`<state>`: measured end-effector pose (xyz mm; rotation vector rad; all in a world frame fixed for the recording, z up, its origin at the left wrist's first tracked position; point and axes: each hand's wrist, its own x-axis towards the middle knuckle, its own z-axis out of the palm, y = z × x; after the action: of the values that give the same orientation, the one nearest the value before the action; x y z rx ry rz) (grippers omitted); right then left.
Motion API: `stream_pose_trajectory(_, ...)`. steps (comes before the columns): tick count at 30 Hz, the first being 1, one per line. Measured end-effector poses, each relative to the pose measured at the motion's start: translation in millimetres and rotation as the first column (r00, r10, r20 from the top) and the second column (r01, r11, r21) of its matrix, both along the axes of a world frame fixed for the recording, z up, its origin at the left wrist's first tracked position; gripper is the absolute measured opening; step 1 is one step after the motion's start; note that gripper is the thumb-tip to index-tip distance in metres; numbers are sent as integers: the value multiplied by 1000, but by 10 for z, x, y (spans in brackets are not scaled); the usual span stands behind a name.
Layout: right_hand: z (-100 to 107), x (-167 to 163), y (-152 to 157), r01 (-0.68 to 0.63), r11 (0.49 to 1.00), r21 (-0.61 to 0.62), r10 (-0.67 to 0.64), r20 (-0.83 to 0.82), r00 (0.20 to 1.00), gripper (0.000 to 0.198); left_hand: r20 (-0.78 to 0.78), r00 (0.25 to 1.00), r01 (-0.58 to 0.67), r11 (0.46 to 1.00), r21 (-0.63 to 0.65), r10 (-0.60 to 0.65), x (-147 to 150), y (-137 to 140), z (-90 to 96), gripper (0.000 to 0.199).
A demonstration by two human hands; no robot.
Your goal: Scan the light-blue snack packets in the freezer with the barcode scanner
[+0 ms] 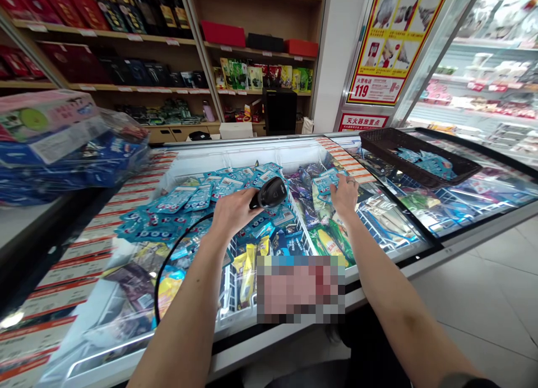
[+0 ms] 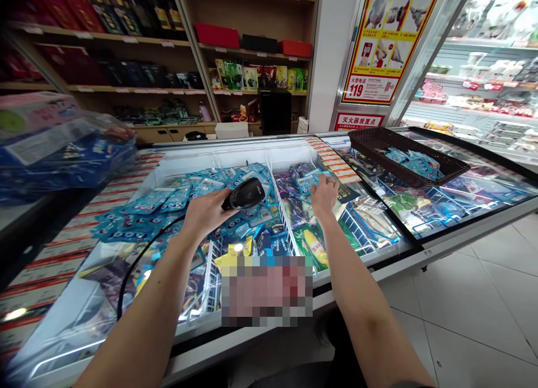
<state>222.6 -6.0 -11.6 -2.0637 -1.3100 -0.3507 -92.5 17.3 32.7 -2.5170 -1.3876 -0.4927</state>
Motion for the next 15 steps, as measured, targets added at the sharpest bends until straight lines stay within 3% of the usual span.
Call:
stream_pose_trajectory(3, 43, 16, -7, -140, 987, -84, 143, 40, 989, 46, 3, 1000, -12, 1000, 3, 12, -11, -2, 6, 32)
stream_pose_trajectory(5, 57, 10, -5, -281, 940, -193, 295, 48, 954, 46, 4, 1000, -26, 1000, 9, 26, -22, 2, 6, 33)
stream_pose_trajectory(7, 51, 3, -3, -331, 903, -274, 355, 41, 934, 39, 3, 999, -42, 999, 8, 42, -32, 9, 2, 34)
stream_pose_trajectory(10, 10, 7, 3, -250, 925, -286, 277, 56, 959, 28, 2, 999, -52, 999, -2, 52, -36, 14, -7, 34)
stream_pose_trajectory(15, -87, 38, 42, -126, 965, -231, 158, 127, 979, 29, 30, 997, -72, 997, 6, 72, -35, 5, -4, 35)
